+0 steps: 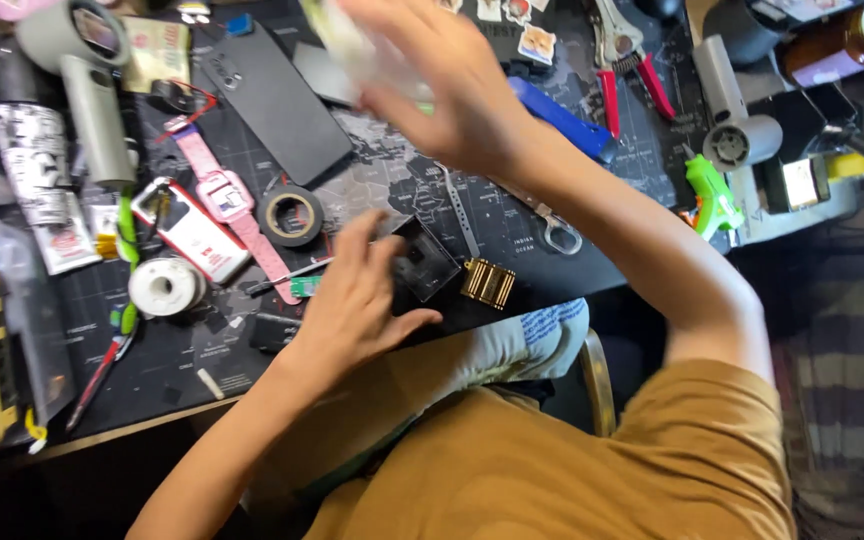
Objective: The person disassembles a small black electronic device, removes a battery, and uses a utility knife to scrape the interior of the device's casing. They then reassemble the device and use the knife to trim wires on the exterior.
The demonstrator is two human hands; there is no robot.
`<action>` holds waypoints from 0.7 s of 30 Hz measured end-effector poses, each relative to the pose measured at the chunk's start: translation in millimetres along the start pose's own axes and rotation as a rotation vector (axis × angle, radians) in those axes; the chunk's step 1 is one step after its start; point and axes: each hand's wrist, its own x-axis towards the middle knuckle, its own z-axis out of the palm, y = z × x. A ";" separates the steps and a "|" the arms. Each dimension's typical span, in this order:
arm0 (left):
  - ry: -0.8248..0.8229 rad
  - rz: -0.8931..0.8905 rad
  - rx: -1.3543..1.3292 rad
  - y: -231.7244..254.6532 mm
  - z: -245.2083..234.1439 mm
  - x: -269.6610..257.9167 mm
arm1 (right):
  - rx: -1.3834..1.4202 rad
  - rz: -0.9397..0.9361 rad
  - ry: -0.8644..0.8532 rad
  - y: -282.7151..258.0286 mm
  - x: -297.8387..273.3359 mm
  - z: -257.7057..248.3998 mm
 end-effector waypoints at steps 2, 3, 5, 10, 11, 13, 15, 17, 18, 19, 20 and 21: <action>0.043 -0.067 -0.077 1.1 1.6 -5.2 | 0.024 -0.026 -0.059 -31.7 -44.4 -41.4; 0.067 -0.098 0.018 1.4 5.4 -6.7 | -0.044 0.037 -0.112 -37.9 -66.0 -51.6; 0.089 -0.132 0.109 0.7 9.1 -8.6 | -0.111 0.102 -0.170 -45.1 -103.9 -62.2; 0.038 -0.117 0.087 2.1 0.8 -3.5 | -0.276 0.075 -0.314 -63.6 -143.8 -69.0; 0.035 -0.117 0.086 3.0 0.2 -2.7 | -0.275 0.078 -0.313 -65.9 -144.6 -68.8; 0.008 -0.114 0.105 4.2 -1.5 -0.8 | -0.313 0.021 -0.353 -70.0 -145.3 -68.2; 0.015 -0.110 0.110 3.1 0.2 -1.5 | -0.344 -0.014 -0.385 -73.7 -139.1 -68.3; 0.024 -0.109 0.112 2.1 0.8 -1.8 | -0.376 -0.049 -0.421 -76.4 -133.4 -67.5; 0.026 -0.105 0.114 2.0 0.6 -1.5 | -0.386 -0.072 -0.441 -77.5 -131.3 -66.9; 0.028 -0.102 0.116 1.9 0.2 -1.5 | -0.394 -0.095 -0.462 -78.6 -129.1 -66.0; 0.026 -0.105 0.113 2.0 0.0 -1.2 | -0.392 -0.093 -0.465 -78.9 -127.0 -65.9; 0.026 -0.105 0.116 1.8 -0.5 -0.8 | -0.390 -0.100 -0.481 -79.4 -124.5 -65.7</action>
